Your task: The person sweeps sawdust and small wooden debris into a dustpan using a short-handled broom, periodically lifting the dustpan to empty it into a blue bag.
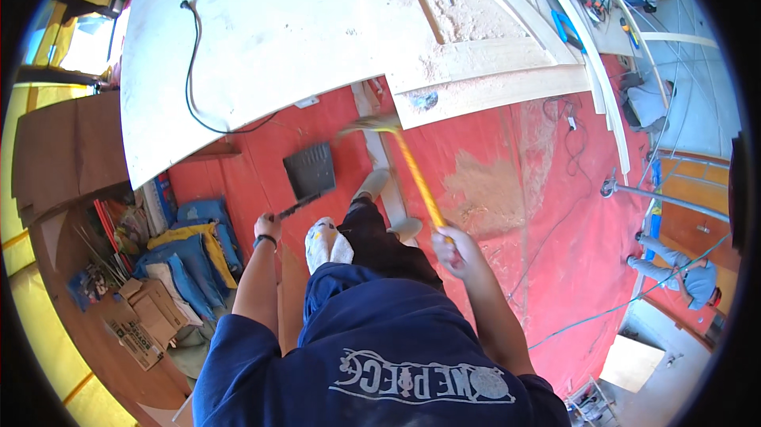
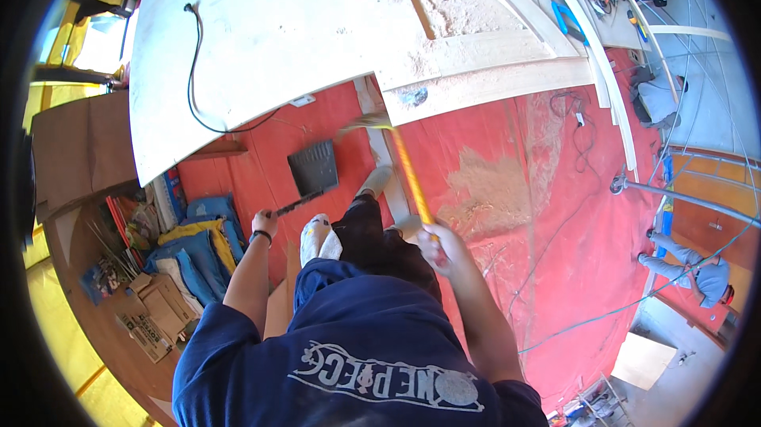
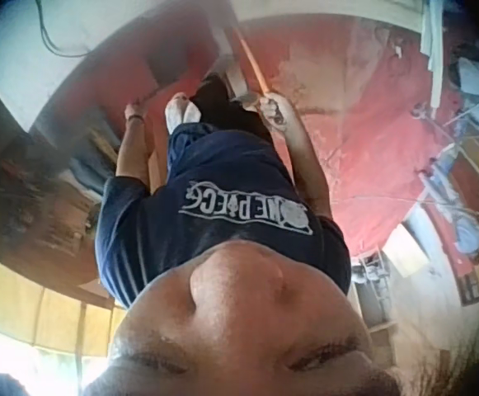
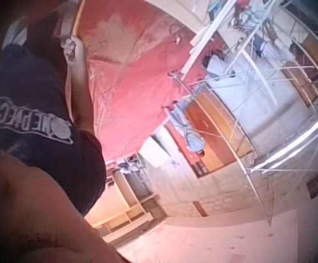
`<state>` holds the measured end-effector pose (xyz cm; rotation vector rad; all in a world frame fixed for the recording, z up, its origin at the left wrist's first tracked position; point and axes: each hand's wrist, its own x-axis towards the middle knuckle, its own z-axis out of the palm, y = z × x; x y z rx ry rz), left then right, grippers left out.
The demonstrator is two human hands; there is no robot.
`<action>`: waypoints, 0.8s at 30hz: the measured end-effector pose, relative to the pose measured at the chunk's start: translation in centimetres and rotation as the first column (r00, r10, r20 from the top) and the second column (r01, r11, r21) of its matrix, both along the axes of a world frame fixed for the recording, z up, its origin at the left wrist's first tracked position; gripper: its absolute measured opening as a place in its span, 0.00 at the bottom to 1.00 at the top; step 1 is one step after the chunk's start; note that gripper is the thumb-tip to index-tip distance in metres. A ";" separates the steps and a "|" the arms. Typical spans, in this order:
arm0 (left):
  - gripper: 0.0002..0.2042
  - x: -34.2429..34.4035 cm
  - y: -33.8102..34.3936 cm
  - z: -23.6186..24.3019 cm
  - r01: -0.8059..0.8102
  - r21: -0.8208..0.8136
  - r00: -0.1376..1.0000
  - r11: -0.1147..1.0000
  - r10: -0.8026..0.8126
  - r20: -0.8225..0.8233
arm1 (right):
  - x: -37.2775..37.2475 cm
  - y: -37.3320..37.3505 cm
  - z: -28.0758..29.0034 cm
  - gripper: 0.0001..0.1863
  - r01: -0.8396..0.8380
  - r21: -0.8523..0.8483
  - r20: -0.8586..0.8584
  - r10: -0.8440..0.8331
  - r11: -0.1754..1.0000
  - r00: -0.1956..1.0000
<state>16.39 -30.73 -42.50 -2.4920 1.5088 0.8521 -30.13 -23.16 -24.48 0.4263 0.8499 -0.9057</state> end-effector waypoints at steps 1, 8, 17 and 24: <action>0.14 0.7 0.7 0.6 -0.011 0.000 1.000 1.000 0.011 0.002 | 1.3 -1.8 -2.3 0.09 -0.018 -0.052 0.049 0.021 0.998 0.999; 0.14 0.6 -1.3 5.6 0.190 -0.003 0.982 0.982 -0.190 -0.001 | 7.5 -11.4 -16.8 0.05 -0.022 0.093 -0.077 0.029 0.995 0.997; 0.14 7.1 0.6 6.4 -0.046 0.050 0.994 0.998 0.050 -0.093 | -3.8 1.9 -15.8 0.07 0.153 0.188 -0.119 -0.132 0.970 0.984; 0.15 5.2 -3.2 2.4 0.121 0.039 0.992 0.992 -0.120 -0.030 | -3.8 4.7 -10.8 0.03 0.257 0.156 -0.417 -0.172 0.954 0.892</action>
